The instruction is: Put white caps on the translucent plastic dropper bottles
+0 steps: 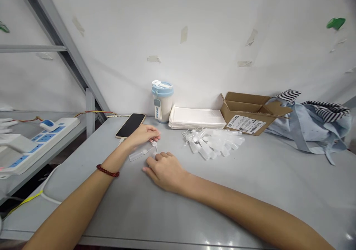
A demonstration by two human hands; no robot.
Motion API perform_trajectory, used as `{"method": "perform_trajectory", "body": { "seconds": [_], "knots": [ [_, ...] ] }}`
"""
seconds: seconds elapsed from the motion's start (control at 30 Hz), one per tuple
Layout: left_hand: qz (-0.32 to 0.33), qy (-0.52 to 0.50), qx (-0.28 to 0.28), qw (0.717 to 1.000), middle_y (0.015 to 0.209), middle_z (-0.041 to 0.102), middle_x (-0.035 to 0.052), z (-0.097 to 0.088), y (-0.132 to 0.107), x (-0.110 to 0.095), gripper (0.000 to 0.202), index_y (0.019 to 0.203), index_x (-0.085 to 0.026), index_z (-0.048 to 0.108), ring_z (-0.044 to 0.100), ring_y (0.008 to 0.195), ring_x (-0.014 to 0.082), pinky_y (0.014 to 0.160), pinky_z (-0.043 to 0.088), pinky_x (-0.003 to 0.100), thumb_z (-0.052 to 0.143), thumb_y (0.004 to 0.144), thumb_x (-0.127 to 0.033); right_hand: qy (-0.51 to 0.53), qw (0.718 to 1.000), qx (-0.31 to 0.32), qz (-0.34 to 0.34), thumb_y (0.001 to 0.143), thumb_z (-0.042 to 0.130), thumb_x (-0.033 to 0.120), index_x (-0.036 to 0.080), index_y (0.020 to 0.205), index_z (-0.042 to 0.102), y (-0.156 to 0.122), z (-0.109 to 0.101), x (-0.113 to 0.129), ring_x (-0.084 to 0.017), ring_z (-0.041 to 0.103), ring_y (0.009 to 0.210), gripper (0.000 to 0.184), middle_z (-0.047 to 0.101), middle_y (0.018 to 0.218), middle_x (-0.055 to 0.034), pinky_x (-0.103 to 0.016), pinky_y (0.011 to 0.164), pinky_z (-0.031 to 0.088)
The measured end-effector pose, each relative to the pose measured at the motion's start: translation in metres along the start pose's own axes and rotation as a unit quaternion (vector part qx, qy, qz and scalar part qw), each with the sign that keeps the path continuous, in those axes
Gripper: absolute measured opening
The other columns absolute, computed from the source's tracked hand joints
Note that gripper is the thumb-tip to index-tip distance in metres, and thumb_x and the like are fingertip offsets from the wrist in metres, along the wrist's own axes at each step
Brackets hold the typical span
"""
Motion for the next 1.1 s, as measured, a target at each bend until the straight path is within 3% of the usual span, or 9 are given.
{"method": "perform_trajectory", "body": {
  "seconds": [0.1,0.27,0.37,0.53,0.63,0.7,0.87,0.97,1.1],
  "knots": [
    [0.010,-0.001,0.003,1.000,0.074,0.072,0.0094,0.002,-0.002,-0.003,0.026,0.074,-0.013,0.066,0.066,0.067,0.0191,0.063,0.049,0.031,0.067,0.069,-0.038,-0.007,1.000,0.003,0.007,0.096,0.038,0.034,0.017,0.091,0.058,-0.009,-0.002,-0.006,-0.023,0.061,0.073,0.027,0.065,0.079,-0.0090,-0.033,0.066,0.042],
    [0.066,0.002,-0.066,0.996,0.077,0.070,0.0062,0.002,-0.006,-0.018,0.026,0.080,-0.014,0.063,0.065,0.077,0.0205,0.070,0.048,0.032,0.068,0.069,-0.037,-0.008,1.000,0.007,0.015,0.095,0.039,0.028,0.017,0.090,0.059,-0.031,-0.010,-0.024,-0.018,0.057,0.068,0.023,0.062,0.074,-0.0064,-0.030,0.066,0.039],
    [0.090,0.000,-0.070,0.993,0.078,0.068,0.0045,0.009,-0.015,-0.032,0.028,0.085,-0.015,0.063,0.063,0.077,0.0194,0.069,0.048,0.031,0.068,0.069,-0.037,0.008,1.000,-0.004,0.015,0.094,0.039,0.024,0.016,0.091,0.060,-0.051,-0.016,-0.039,-0.018,0.055,0.068,0.022,0.060,0.073,-0.0060,-0.029,0.065,0.039],
    [0.115,0.000,0.020,0.993,0.068,0.064,0.0011,0.029,-0.041,-0.057,0.023,0.081,-0.016,0.068,0.059,0.066,0.0152,0.064,0.048,0.027,0.066,0.073,-0.037,0.102,0.991,-0.081,0.028,0.092,0.039,0.018,0.016,0.102,0.058,-0.082,-0.025,-0.062,-0.018,0.052,0.069,0.021,0.056,0.076,-0.0055,-0.028,0.063,0.042],
    [0.126,0.031,0.141,0.982,0.065,0.063,-0.0005,0.043,-0.054,-0.064,0.023,0.080,-0.016,0.070,0.056,0.064,0.0135,0.061,0.046,0.024,0.064,0.076,-0.039,0.130,0.984,-0.115,0.030,0.091,0.040,0.016,0.016,0.103,0.057,-0.091,-0.026,-0.067,-0.017,0.051,0.068,0.021,0.054,0.076,-0.0055,-0.027,0.062,0.043],
    [0.121,0.066,0.179,0.974,0.067,0.062,-0.0006,0.052,-0.057,-0.062,0.025,0.083,-0.017,0.070,0.055,0.064,0.0132,0.060,0.044,0.024,0.061,0.079,-0.040,0.132,0.983,-0.129,0.022,0.090,0.039,0.014,0.015,0.103,0.057,-0.093,-0.027,-0.067,-0.017,0.050,0.069,0.022,0.054,0.076,-0.0056,-0.027,0.062,0.043],
    [0.094,0.087,0.085,0.988,0.079,0.066,0.0009,0.064,-0.057,-0.054,0.026,0.091,-0.018,0.069,0.059,0.074,0.0173,0.065,0.045,0.026,0.058,0.081,-0.039,0.115,0.984,-0.137,-0.011,0.090,0.037,0.013,0.013,0.094,0.059,-0.094,-0.028,-0.067,-0.017,0.047,0.066,0.023,0.052,0.072,-0.0054,-0.026,0.058,0.041],
    [0.089,0.084,0.082,0.989,0.083,0.068,0.0011,0.074,-0.060,-0.052,0.027,0.094,-0.019,0.069,0.059,0.077,0.0183,0.066,0.045,0.027,0.057,0.082,-0.040,0.078,0.985,-0.152,-0.025,0.089,0.036,0.012,0.013,0.092,0.061,-0.096,-0.029,-0.067,-0.017,0.044,0.064,0.024,0.050,0.070,-0.0052,-0.026,0.056,0.040],
    [0.092,0.065,0.082,0.990,0.078,0.066,-0.0007,0.082,-0.065,-0.052,0.028,0.089,-0.019,0.069,0.055,0.065,0.0137,0.060,0.043,0.023,0.053,0.084,-0.043,0.011,0.981,-0.188,-0.054,0.085,0.039,0.011,0.014,0.092,0.062,-0.099,-0.033,-0.061,-0.018,0.043,0.067,0.024,0.050,0.073,-0.0071,-0.026,0.054,0.038]
  ]
}}
Point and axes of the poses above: each hand's wrist, its own y-axis towards the middle knuckle, its own z-axis out of the palm, x = y × z, the point moved 4 cm from there along y, towards the middle knuckle
